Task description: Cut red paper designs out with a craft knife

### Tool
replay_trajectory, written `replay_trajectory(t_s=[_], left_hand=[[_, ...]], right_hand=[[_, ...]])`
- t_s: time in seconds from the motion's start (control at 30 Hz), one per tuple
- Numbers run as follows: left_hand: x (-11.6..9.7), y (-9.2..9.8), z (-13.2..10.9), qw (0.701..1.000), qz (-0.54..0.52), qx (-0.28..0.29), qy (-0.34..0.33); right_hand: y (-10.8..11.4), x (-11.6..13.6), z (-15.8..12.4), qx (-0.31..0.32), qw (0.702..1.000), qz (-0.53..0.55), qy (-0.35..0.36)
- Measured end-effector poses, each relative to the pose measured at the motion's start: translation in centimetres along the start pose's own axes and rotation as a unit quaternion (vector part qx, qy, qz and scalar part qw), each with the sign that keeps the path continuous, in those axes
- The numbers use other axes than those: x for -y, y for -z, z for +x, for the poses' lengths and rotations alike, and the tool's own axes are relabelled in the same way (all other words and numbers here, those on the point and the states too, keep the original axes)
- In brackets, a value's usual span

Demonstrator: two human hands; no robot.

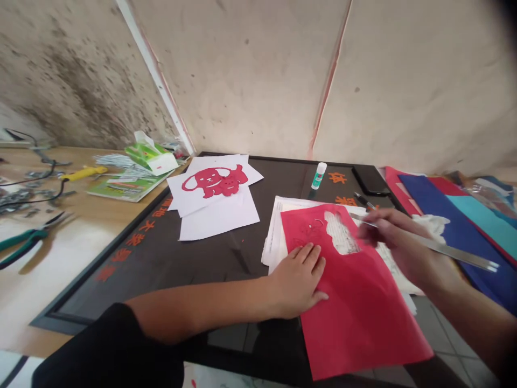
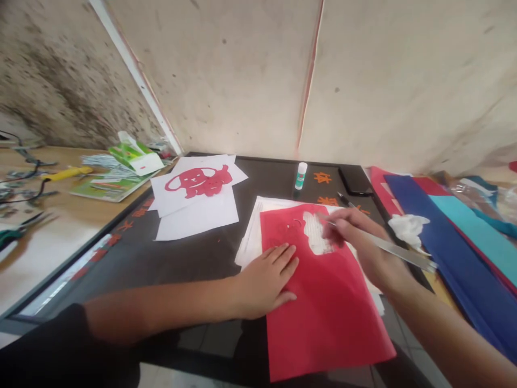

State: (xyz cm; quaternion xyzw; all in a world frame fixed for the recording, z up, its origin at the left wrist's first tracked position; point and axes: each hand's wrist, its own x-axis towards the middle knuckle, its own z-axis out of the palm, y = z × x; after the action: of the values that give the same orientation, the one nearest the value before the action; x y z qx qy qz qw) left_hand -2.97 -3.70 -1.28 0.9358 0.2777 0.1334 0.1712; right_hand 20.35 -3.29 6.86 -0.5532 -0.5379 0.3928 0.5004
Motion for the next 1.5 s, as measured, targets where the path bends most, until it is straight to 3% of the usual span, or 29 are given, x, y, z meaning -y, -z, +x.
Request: replay_trajectory(t_s=[0.07, 0.13, 0.23, 0.3, 0.47, 0.6, 0.73, 0.97, 1.13, 1.37, 1.5], left_hand=[[-0.1, 0.3, 0.2, 0.998, 0.049, 0.026, -0.008], [0.0, 0.4, 0.2, 0.996, 0.083, 0.026, -0.015], [0.4, 0.7, 0.0, 0.992, 0.119, 0.001, -0.041], [1.0, 1.3, 0.2, 0.989, 0.126, -0.023, -0.067], [3.4, 2.5, 2.0, 0.986, 0.152, -0.045, -0.056], [4.8, 2.3, 2.7, 0.989, 0.145, -0.024, -0.016], [5.1, 1.9, 2.1, 0.987, 0.154, -0.042, -0.021], [4.7, 2.4, 2.2, 0.978, 0.192, -0.042, -0.062], [4.4, 2.4, 2.1, 0.983, 0.182, -0.003, -0.03], [4.9, 2.8, 2.3, 0.996, 0.09, 0.01, -0.021], [5.1, 2.9, 2.4, 0.991, 0.125, 0.043, -0.027]], right_hand=[[-2.8, -1.2, 2.9, 0.093, 0.995, 0.04, 0.022], [-4.7, -2.9, 5.4, 0.136, 0.987, 0.089, -0.016], [-5.7, -4.8, 7.9, 0.123, 0.977, 0.143, -0.096], [-5.3, -5.0, 8.7, 0.105, 0.977, 0.155, -0.102], [-4.4, -4.3, 8.4, 0.07, 0.977, 0.187, -0.081], [-4.5, -5.9, 7.5, 0.056, 0.979, 0.178, -0.08], [-4.5, -7.5, 7.3, 0.046, 0.98, 0.172, -0.089], [-3.6, -7.5, 6.9, 0.042, 0.984, 0.153, -0.084], [-3.5, -8.1, 6.5, 0.087, 0.992, 0.045, -0.08], [-4.2, -7.3, 6.3, 0.057, 0.993, -0.104, -0.027], [-4.1, -7.0, 6.4, 0.056, 0.99, -0.132, -0.017]])
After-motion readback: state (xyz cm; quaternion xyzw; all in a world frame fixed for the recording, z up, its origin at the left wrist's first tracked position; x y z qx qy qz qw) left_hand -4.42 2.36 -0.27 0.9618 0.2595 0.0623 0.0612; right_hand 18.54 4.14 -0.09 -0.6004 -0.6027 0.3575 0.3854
